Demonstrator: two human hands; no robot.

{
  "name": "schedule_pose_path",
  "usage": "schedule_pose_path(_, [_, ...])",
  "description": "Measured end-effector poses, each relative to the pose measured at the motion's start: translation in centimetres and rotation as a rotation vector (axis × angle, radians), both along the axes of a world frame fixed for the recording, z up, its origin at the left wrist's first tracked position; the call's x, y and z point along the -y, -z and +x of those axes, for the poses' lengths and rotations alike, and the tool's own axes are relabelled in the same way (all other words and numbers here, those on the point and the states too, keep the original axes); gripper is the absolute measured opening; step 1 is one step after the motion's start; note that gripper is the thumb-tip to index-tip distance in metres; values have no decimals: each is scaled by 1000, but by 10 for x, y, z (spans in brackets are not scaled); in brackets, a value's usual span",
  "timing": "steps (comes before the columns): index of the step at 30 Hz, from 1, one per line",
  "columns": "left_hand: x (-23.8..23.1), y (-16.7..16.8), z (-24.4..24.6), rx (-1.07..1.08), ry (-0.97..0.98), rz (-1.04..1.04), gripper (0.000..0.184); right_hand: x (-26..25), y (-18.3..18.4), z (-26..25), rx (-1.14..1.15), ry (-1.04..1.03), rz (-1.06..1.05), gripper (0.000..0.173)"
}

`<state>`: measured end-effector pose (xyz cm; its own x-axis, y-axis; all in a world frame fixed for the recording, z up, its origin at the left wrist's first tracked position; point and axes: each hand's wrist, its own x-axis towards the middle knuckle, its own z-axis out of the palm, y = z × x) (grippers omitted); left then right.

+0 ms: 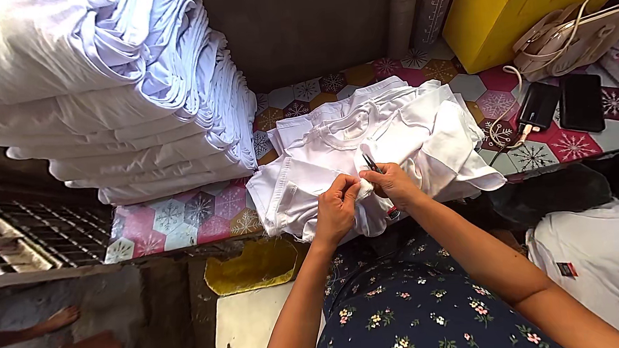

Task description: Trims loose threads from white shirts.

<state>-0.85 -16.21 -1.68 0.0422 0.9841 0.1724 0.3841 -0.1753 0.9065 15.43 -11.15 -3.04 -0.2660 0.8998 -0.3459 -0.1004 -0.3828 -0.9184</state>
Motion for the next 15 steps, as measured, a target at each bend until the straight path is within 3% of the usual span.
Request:
schedule_pose_path(3, [8,-3,-29,-234,-76,155,15,1,-2,1,-59,111,36,16])
schedule_pose_path(6, [30,-10,-81,-571,-224,92,20,-2,-6,7,-76,152,34,17])
schedule_pose_path(8, [49,-17,-124,-765,-392,-163,25,-2,-7,8,-79,156,20,17])
schedule_pose_path(10, [61,-21,-158,-874,-619,-558,30,-2,-7,7,-85,167,-2,18])
schedule_pose_path(12, [67,-12,-177,-917,-807,-737,33,-2,-6,5,-98,166,-19,19])
schedule_pose_path(13, [70,-9,-176,-891,-848,-662,35,-2,-6,3,-106,160,-25,19])
schedule_pose_path(15, [65,-12,-151,-752,-761,-308,41,-2,-8,0,-117,150,-24,19])
